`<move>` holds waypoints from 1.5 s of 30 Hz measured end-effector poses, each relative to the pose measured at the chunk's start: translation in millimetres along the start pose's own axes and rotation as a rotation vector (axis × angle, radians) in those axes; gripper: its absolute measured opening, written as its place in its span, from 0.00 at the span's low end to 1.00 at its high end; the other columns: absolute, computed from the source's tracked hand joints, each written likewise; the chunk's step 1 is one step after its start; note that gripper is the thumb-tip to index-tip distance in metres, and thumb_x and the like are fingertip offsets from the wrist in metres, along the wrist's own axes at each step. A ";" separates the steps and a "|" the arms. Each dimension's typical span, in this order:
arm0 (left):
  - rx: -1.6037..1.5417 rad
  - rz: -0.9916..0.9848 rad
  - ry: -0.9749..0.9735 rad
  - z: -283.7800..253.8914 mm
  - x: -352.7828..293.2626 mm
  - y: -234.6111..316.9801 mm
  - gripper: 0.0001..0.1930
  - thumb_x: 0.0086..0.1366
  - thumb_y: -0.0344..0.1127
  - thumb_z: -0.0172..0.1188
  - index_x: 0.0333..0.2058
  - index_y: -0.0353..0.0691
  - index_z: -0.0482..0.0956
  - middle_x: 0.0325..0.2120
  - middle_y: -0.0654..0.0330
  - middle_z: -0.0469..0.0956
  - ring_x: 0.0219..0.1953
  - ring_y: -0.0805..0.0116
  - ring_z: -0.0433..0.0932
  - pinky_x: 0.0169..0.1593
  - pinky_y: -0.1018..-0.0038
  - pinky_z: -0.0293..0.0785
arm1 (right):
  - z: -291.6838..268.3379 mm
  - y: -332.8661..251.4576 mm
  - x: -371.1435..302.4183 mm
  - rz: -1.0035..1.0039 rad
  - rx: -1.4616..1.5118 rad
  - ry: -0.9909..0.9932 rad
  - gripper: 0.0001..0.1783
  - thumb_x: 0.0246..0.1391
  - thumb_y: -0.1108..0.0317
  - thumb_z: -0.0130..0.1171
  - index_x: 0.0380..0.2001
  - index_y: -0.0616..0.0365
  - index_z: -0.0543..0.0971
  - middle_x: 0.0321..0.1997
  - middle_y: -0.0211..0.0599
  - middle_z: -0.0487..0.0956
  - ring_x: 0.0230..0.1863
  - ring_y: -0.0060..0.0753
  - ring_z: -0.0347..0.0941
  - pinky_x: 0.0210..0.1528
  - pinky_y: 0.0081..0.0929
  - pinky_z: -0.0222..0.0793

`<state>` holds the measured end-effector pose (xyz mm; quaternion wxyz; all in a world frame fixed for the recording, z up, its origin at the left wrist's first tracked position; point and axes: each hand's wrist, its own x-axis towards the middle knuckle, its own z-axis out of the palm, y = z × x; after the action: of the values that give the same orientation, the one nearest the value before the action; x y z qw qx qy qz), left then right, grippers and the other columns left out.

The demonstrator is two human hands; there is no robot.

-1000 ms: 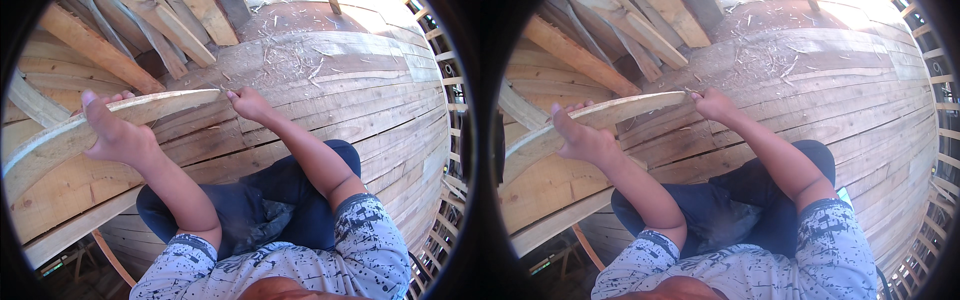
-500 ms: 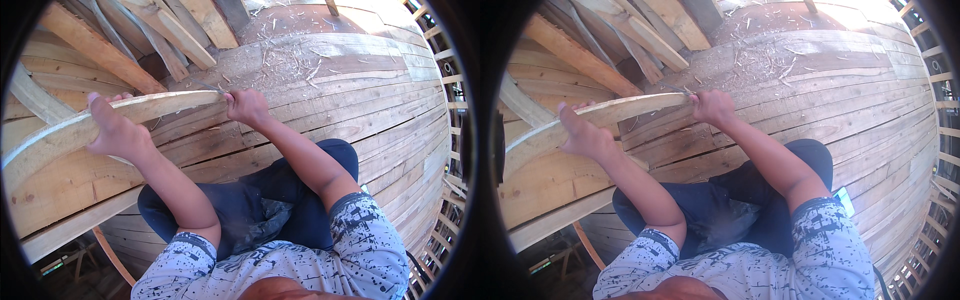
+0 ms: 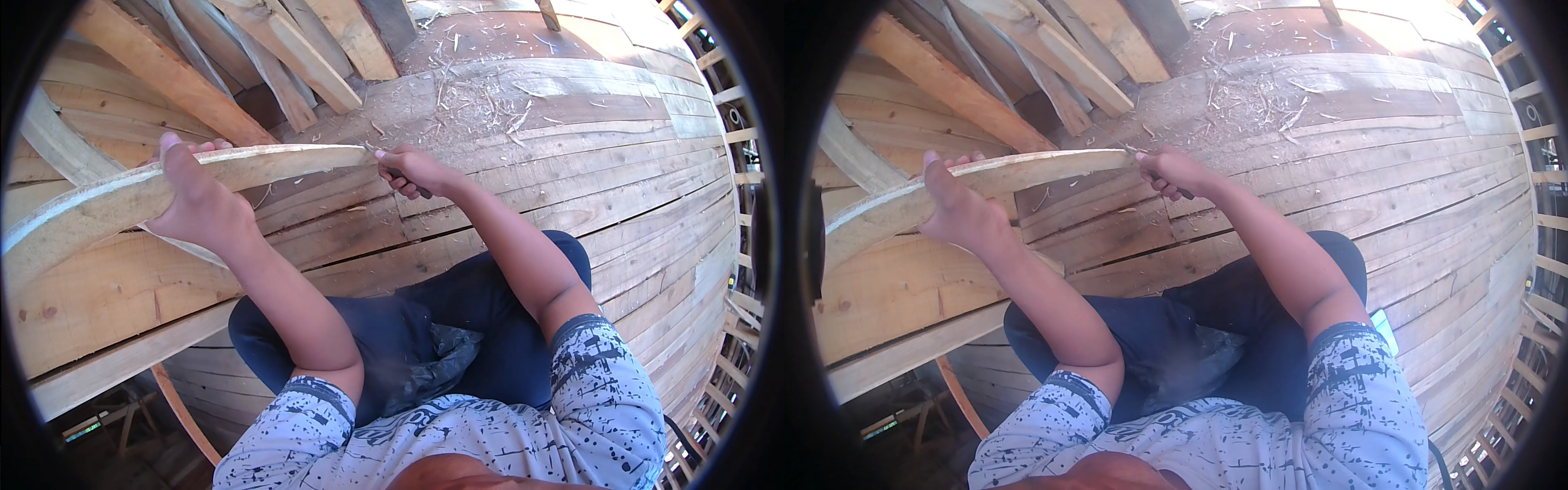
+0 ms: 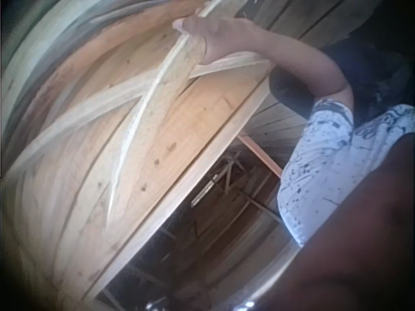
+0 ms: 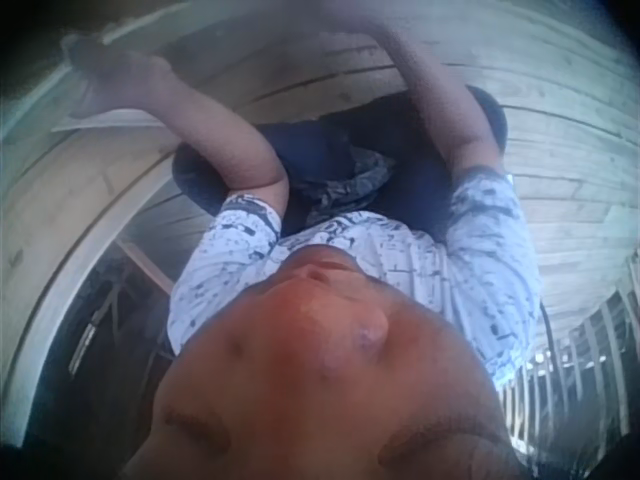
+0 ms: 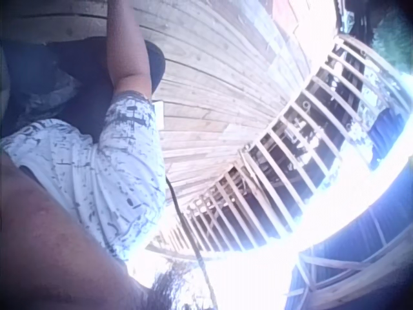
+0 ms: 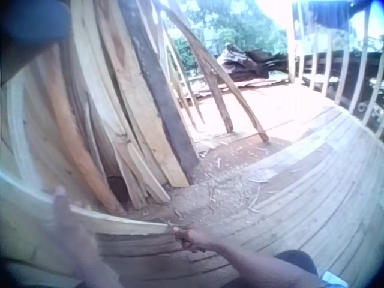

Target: The person sits on a wooden floor and uses a knife to carve a long, curved piece of wood. They hold the wood with their left hand and shave off thin strips with the knife in their right hand, working along the length of the piece.

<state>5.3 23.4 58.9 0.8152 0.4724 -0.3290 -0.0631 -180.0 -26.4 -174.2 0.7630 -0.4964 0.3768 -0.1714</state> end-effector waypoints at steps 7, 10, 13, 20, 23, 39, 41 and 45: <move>0.000 -0.049 0.005 4.5 -6.1 3.1 0.16 0.58 0.29 0.65 0.39 0.29 0.67 0.24 0.54 0.72 0.26 0.66 0.72 0.27 0.67 0.76 | 14.7 -17.5 -11.4 0.068 0.484 -0.183 0.15 0.69 0.55 0.43 0.34 0.55 0.68 0.21 0.24 0.63 0.14 0.18 0.54 0.16 0.23 0.53; -0.003 -0.045 0.003 1.6 -5.5 3.4 0.16 0.58 0.29 0.65 0.39 0.30 0.67 0.25 0.54 0.72 0.26 0.66 0.72 0.27 0.66 0.76 | 19.1 -37.5 -17.6 0.153 0.249 -0.031 0.15 0.70 0.54 0.43 0.36 0.55 0.69 0.21 0.23 0.61 0.14 0.16 0.51 0.13 0.19 0.48; -0.009 -0.034 -0.016 3.0 -8.3 5.1 0.16 0.57 0.29 0.65 0.39 0.30 0.67 0.24 0.55 0.71 0.26 0.66 0.72 0.26 0.66 0.75 | 14.9 -39.6 -15.2 0.271 0.251 -0.016 0.16 0.71 0.54 0.43 0.38 0.55 0.69 0.20 0.23 0.59 0.14 0.15 0.49 0.13 0.17 0.46; -0.029 0.014 -0.027 9.9 -17.2 8.6 0.17 0.55 0.27 0.65 0.39 0.31 0.66 0.21 0.56 0.72 0.20 0.69 0.72 0.24 0.67 0.75 | 9.4 -16.8 -12.2 0.108 0.792 -0.303 0.11 0.70 0.60 0.39 0.40 0.56 0.67 0.20 0.21 0.61 0.14 0.13 0.50 0.11 0.14 0.46; -0.026 0.031 -0.049 9.3 -17.8 8.1 0.17 0.55 0.27 0.65 0.38 0.32 0.66 0.21 0.56 0.72 0.20 0.69 0.72 0.24 0.67 0.75 | 8.0 -15.3 -10.9 0.081 0.749 -0.297 0.10 0.70 0.61 0.39 0.38 0.54 0.67 0.19 0.20 0.60 0.14 0.12 0.50 0.10 0.13 0.44; -0.051 0.026 -0.051 5.5 -13.7 5.5 0.15 0.55 0.29 0.66 0.34 0.33 0.67 0.21 0.56 0.71 0.20 0.68 0.72 0.23 0.68 0.74 | 11.7 -52.6 -37.0 0.065 -0.621 0.183 0.20 0.63 0.53 0.53 0.36 0.64 0.76 0.19 0.35 0.72 0.21 0.27 0.73 0.21 0.30 0.68; -0.047 0.021 -0.037 7.9 -14.7 7.5 0.15 0.55 0.28 0.66 0.35 0.33 0.67 0.21 0.56 0.71 0.20 0.68 0.72 0.23 0.67 0.73 | 4.4 -47.5 -31.7 -0.044 -0.852 0.280 0.22 0.63 0.52 0.54 0.39 0.64 0.78 0.16 0.37 0.71 0.23 0.28 0.74 0.23 0.31 0.67; -0.036 0.019 -0.014 9.2 -16.0 7.9 0.15 0.56 0.28 0.66 0.35 0.32 0.67 0.20 0.57 0.71 0.20 0.68 0.71 0.24 0.68 0.73 | 18.4 -64.7 -47.7 -0.014 -0.719 0.346 0.26 0.64 0.47 0.51 0.35 0.63 0.79 0.14 0.31 0.68 0.22 0.26 0.70 0.23 0.29 0.66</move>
<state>-14.2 27.7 60.8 0.8218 0.4542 -0.3378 -0.0645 -190.3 -13.5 -93.4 0.4645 -0.6982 0.5325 -0.1150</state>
